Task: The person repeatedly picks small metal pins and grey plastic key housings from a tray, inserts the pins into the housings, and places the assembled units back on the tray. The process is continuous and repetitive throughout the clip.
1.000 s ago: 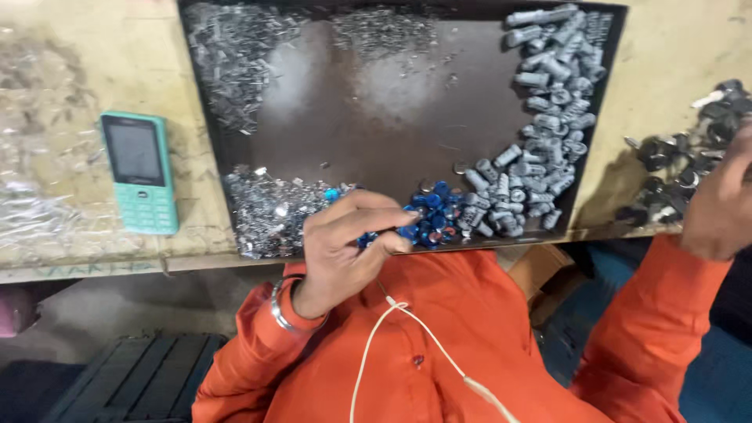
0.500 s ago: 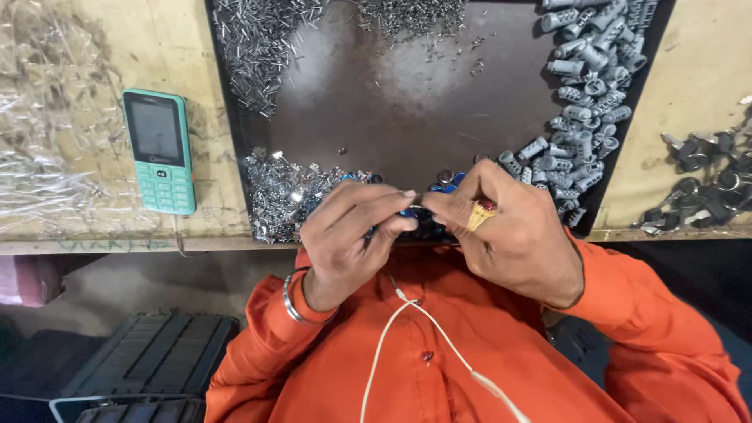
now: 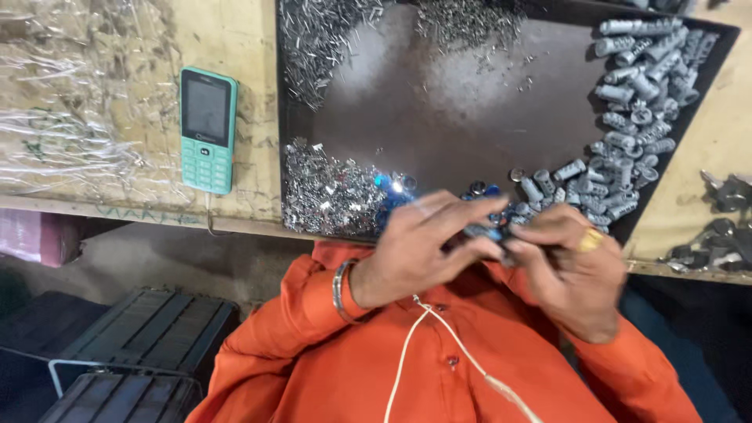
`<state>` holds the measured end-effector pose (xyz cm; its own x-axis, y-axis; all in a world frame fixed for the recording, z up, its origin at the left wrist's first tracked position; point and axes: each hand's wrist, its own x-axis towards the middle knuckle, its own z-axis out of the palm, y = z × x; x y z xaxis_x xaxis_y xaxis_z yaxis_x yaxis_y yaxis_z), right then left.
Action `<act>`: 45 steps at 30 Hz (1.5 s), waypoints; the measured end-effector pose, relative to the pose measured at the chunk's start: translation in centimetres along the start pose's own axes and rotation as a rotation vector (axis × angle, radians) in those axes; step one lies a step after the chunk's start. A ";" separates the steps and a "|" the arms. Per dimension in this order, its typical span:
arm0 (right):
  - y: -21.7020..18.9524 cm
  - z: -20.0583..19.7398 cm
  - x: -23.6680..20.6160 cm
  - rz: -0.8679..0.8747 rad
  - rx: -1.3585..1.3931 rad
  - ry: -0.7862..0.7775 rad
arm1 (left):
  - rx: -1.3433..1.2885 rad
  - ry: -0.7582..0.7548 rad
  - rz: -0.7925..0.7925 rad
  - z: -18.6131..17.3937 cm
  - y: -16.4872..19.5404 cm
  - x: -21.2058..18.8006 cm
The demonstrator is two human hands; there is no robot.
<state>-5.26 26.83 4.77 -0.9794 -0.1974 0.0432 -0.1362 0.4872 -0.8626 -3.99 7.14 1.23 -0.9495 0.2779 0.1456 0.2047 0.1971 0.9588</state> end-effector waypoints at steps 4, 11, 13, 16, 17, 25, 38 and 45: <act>8.9 -5.8 -0.9 0.250 -0.251 0.501 | -0.126 -0.078 -0.023 1.1 -1.1 -1.5; 9.6 -1.3 3.6 -0.122 -0.387 0.166 | -0.299 -0.166 0.009 0.8 0.2 -2.6; 5.0 5.8 6.1 -0.407 -0.151 -0.213 | -0.413 -0.128 0.080 0.8 1.3 -2.4; 0.9 12.4 8.2 -0.638 -0.319 -0.555 | -0.146 0.008 0.249 -0.9 2.0 -2.7; 0.7 13.0 8.3 -0.687 -0.447 -0.655 | -0.117 0.052 0.146 -2.1 2.0 -3.2; 1.4 8.6 3.1 0.305 0.527 -0.499 | 0.192 0.336 -0.076 -7.6 -2.0 -4.4; 3.0 7.9 8.4 -0.163 -0.298 -0.163 | 0.213 0.244 -0.075 -7.9 -2.9 -4.5; -2.1 9.9 10.7 -0.133 0.035 -0.490 | -0.208 0.178 -0.290 -8.2 -3.3 -5.5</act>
<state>-14.00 15.26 2.07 -0.7676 -0.6358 -0.0811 -0.2411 0.4036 -0.8826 -1.37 -2.76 -0.72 -0.9909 0.0674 -0.1164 -0.1136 0.0434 0.9926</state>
